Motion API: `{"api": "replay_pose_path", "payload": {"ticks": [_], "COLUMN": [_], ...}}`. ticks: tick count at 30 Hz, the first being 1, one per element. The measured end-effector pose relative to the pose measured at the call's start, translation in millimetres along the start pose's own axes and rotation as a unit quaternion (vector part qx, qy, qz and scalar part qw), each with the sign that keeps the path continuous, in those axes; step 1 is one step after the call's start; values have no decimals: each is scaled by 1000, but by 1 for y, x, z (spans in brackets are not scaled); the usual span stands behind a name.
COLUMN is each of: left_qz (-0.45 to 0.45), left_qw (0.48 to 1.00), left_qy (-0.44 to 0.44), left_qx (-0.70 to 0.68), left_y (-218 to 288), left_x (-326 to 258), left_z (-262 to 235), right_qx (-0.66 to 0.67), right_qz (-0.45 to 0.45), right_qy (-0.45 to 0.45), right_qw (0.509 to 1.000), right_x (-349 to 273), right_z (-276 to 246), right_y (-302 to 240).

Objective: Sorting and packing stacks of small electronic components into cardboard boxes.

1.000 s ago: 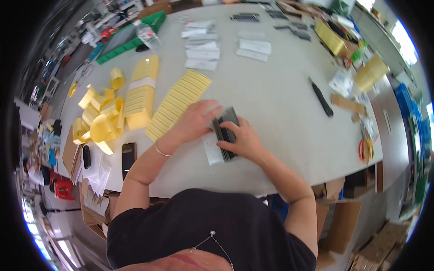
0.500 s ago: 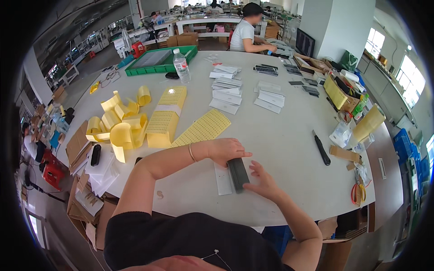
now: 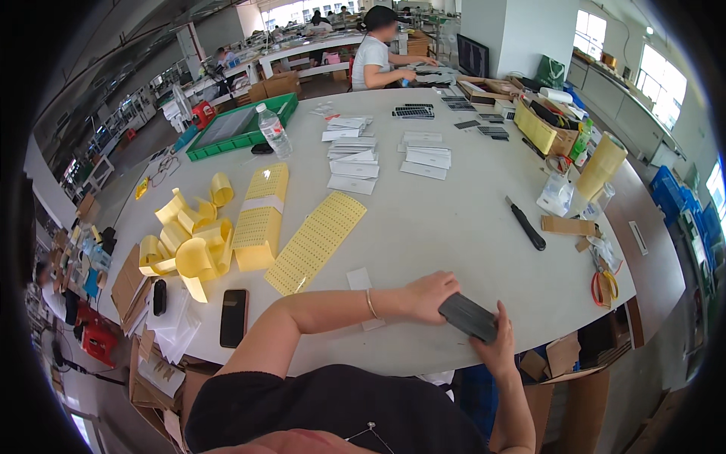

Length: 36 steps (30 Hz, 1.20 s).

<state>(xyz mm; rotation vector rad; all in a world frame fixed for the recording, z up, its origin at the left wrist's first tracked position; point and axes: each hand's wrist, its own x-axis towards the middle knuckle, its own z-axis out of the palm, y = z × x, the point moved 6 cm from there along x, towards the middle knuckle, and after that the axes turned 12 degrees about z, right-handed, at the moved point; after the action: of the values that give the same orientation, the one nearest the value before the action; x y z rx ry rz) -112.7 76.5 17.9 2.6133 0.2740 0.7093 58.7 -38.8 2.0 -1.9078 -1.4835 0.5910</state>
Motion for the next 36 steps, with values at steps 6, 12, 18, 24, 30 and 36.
{"api": "replay_pose_path", "payload": {"ticks": [6, 12, 18, 24, 30, 36], "left_qz": [84, 113, 143, 193, 177, 188], "left_qw": [994, 992, 989, 979, 980, 978], "left_qy": [-33, -43, -47, -45, -86, -92], "left_qx": [-53, -46, -3, -36, -25, -19], "left_y": [46, 59, 59, 75, 81, 78], "left_x": [19, 24, 31, 32, 33, 33], "left_z": [47, 55, 53, 64, 69, 71], "right_qx": [9, 17, 45, 229, 395, 358], "right_qz": [52, 38, 56, 122, 131, 113], "right_qy": [108, 250, 269, 172, 148, 164], "right_qw": [993, 967, 961, 950, 897, 912], "right_x": [-72, -88, -93, -116, -114, -116], "right_z": [-24, -3, 4, 5, 3, 9], "right_y": [33, 46, 42, 49, 16, 45]}}
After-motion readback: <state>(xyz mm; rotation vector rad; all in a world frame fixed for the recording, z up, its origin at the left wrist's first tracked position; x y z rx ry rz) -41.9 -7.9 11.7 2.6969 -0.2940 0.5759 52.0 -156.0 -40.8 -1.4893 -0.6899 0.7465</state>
